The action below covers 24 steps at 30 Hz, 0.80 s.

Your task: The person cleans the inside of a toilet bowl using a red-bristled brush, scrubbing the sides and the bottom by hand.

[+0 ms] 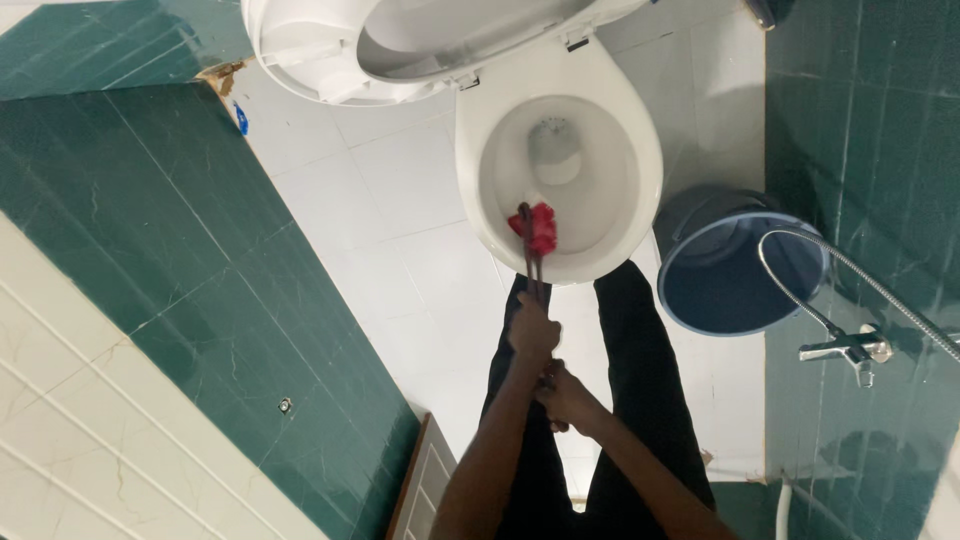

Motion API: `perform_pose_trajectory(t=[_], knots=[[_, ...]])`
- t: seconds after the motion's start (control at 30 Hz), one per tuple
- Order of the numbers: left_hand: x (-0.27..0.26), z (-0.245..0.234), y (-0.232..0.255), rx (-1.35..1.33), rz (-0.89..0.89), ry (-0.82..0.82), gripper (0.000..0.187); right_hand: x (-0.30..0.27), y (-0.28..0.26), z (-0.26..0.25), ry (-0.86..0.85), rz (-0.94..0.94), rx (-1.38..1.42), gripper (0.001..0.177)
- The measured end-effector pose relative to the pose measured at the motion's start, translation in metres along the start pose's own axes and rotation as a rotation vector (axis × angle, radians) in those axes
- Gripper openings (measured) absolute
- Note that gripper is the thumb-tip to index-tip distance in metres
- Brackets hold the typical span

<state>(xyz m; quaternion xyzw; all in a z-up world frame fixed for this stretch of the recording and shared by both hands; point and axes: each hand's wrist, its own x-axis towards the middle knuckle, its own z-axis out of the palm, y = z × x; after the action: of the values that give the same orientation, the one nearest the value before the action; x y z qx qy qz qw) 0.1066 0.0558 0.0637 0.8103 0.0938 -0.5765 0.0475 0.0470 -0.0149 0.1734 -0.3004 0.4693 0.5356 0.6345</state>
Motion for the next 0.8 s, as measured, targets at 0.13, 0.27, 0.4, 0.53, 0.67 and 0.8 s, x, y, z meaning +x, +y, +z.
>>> perform_pose_trajectory(t=[0.13,0.27,0.4,0.53,0.67,0.8], knots=[[0.046,-0.08,0.016,0.208,0.102,0.137,0.065,0.054,-0.059,0.023,-0.172,-0.161,0.165,0.069],[0.075,-0.097,0.017,0.261,0.176,0.099,0.047,0.067,-0.08,0.029,-0.181,-0.202,0.213,0.066],[0.04,-0.033,-0.02,0.233,0.121,0.058,0.046,0.02,-0.04,0.024,-0.168,-0.088,0.149,0.064],[0.011,0.03,-0.016,-0.061,0.016,-0.23,0.059,-0.034,-0.002,-0.008,-0.064,-0.034,0.404,0.041],[0.021,0.059,-0.002,-0.147,0.019,-0.241,0.056,-0.045,0.003,-0.015,0.084,0.006,0.769,0.028],[0.042,0.045,-0.01,-0.056,0.078,-0.152,0.059,-0.001,-0.004,-0.006,0.084,0.072,0.716,0.021]])
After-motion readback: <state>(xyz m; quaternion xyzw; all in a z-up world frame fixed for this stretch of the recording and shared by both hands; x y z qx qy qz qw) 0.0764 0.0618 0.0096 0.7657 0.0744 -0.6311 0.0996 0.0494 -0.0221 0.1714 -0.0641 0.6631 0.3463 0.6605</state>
